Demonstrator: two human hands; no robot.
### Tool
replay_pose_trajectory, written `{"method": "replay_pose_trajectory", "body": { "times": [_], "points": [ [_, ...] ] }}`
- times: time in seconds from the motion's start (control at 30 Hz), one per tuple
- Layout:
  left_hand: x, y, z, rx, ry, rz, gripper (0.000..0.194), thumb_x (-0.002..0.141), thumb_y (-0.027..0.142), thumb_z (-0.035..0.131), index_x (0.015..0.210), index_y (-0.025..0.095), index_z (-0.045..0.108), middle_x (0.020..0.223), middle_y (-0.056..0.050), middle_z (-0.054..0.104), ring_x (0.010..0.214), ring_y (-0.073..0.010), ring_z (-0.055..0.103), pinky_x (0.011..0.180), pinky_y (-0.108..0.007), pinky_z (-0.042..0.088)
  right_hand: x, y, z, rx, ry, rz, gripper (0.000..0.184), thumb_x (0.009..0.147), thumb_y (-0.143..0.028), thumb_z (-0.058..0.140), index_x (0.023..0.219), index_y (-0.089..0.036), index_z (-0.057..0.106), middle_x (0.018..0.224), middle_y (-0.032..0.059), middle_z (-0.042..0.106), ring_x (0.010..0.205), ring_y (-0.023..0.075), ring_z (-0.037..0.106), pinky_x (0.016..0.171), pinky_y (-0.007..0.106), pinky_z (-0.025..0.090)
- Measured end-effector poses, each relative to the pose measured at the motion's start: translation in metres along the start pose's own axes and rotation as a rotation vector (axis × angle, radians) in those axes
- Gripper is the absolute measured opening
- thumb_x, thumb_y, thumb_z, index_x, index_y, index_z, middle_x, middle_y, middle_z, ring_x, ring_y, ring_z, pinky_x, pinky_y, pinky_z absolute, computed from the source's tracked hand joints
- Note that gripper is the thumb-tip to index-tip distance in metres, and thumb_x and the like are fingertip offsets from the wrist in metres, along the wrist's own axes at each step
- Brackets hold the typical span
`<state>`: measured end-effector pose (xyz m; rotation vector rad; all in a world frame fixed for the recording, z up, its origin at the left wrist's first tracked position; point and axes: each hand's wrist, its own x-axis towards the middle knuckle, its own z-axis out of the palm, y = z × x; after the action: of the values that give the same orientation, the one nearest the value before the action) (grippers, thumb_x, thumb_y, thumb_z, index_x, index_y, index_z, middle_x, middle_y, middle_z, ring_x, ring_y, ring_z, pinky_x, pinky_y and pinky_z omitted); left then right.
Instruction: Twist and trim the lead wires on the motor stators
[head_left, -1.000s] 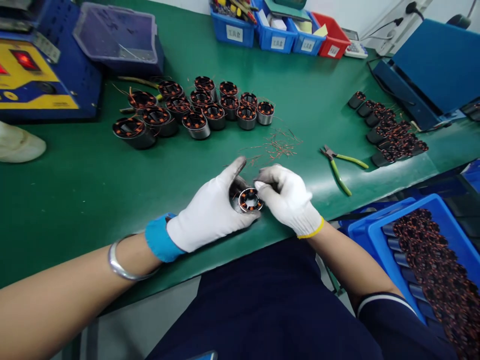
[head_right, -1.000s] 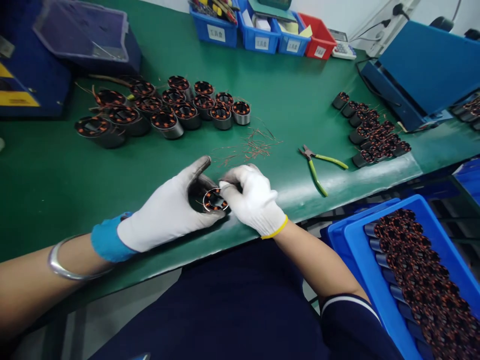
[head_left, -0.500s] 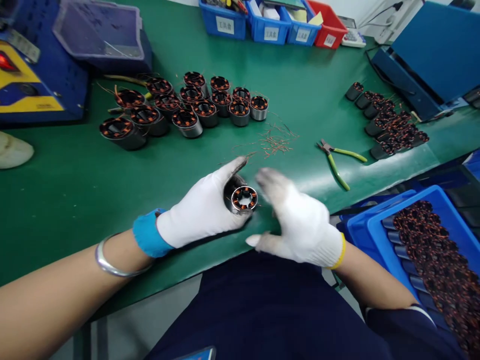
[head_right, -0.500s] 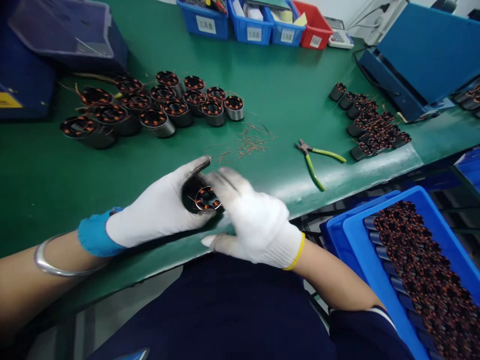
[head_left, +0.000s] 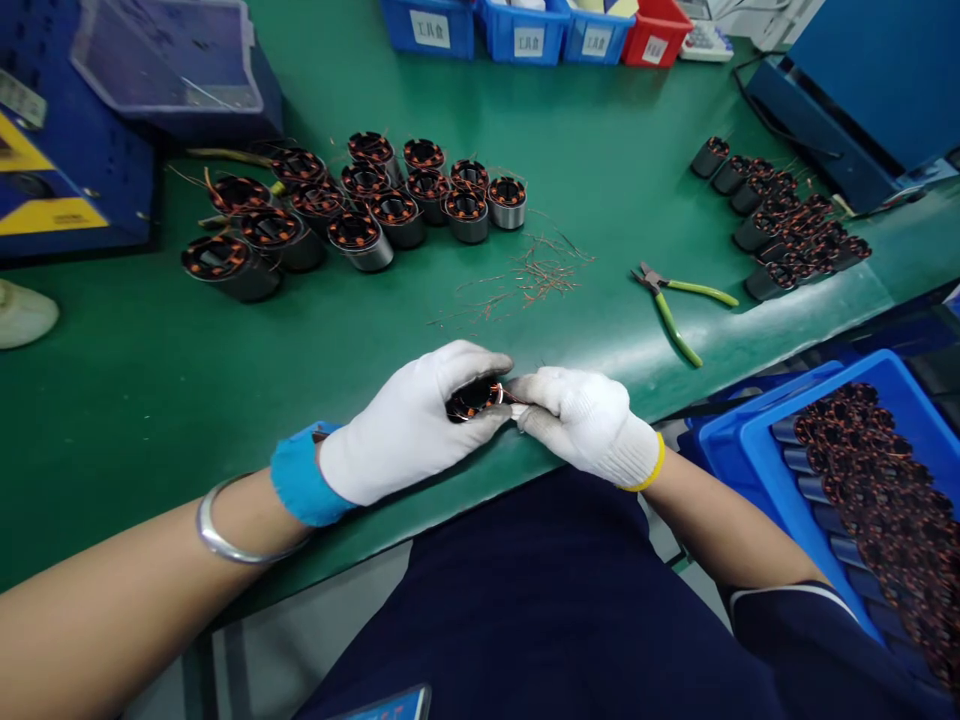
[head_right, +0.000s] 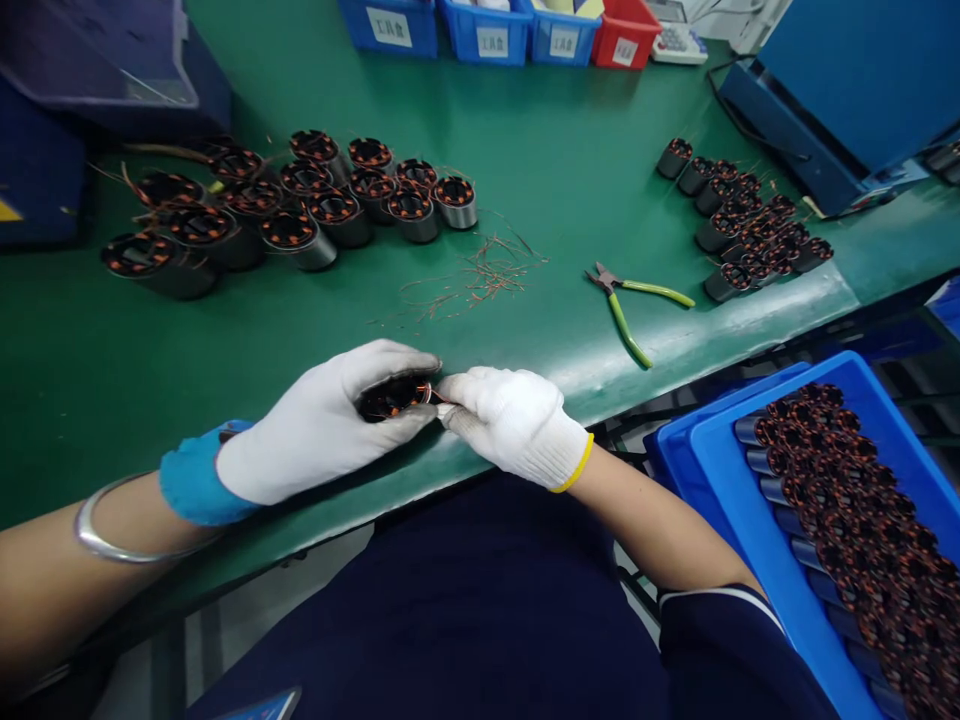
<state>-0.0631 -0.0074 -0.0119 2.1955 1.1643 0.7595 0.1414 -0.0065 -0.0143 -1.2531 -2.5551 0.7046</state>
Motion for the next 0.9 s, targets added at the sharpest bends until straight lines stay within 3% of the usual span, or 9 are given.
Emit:
{"method": "replay_pose_trajectory", "body": {
  "times": [0.23, 0.43, 0.73, 0.9],
  "points": [
    [0.003, 0.003, -0.005, -0.082, -0.098, -0.047, 0.016, 0.077, 0.021, 0.062, 0.092, 0.017, 0.060, 0.091, -0.004, 0.063, 0.080, -0.0156, 0.061, 0.073, -0.028, 0.050, -0.005, 0.005, -0.006, 0.096, 0.040, -0.068, 0.031, 0.095, -0.036, 0.046, 0.105, -0.019, 0.070, 0.092, 0.0038, 0.073, 0.083, 0.0165, 0.066, 0.071, 0.025, 0.044],
    [0.004, -0.001, 0.003, -0.044, -0.118, 0.067, 0.008, 0.077, 0.014, 0.056, 0.084, 0.017, 0.055, 0.086, -0.004, 0.058, 0.076, -0.0154, 0.054, 0.070, -0.029, 0.047, -0.013, 0.009, -0.018, 0.201, -0.020, -0.023, 0.025, 0.093, -0.032, 0.051, 0.098, -0.019, 0.071, 0.085, 0.0016, 0.072, 0.075, 0.0134, 0.064, 0.069, 0.023, 0.043],
    [0.000, 0.000, 0.009, 0.028, -0.093, 0.096, 0.005, 0.080, 0.016, 0.051, 0.085, 0.018, 0.051, 0.087, -0.006, 0.055, 0.078, -0.0186, 0.051, 0.070, -0.033, 0.045, -0.027, -0.002, -0.031, -0.116, 0.082, -0.059, 0.030, 0.095, -0.035, 0.043, 0.101, -0.021, 0.069, 0.079, 0.0027, 0.071, 0.069, 0.0162, 0.063, 0.063, 0.028, 0.040],
    [0.001, 0.000, 0.011, 0.007, -0.087, 0.046, 0.005, 0.080, 0.015, 0.051, 0.082, 0.019, 0.048, 0.084, -0.005, 0.054, 0.076, -0.0181, 0.049, 0.069, -0.033, 0.043, -0.008, 0.009, -0.041, -0.072, 0.101, 0.015, 0.028, 0.093, -0.035, 0.047, 0.101, -0.021, 0.071, 0.092, 0.0043, 0.073, 0.085, 0.0199, 0.067, 0.075, 0.030, 0.047]
  ]
}}
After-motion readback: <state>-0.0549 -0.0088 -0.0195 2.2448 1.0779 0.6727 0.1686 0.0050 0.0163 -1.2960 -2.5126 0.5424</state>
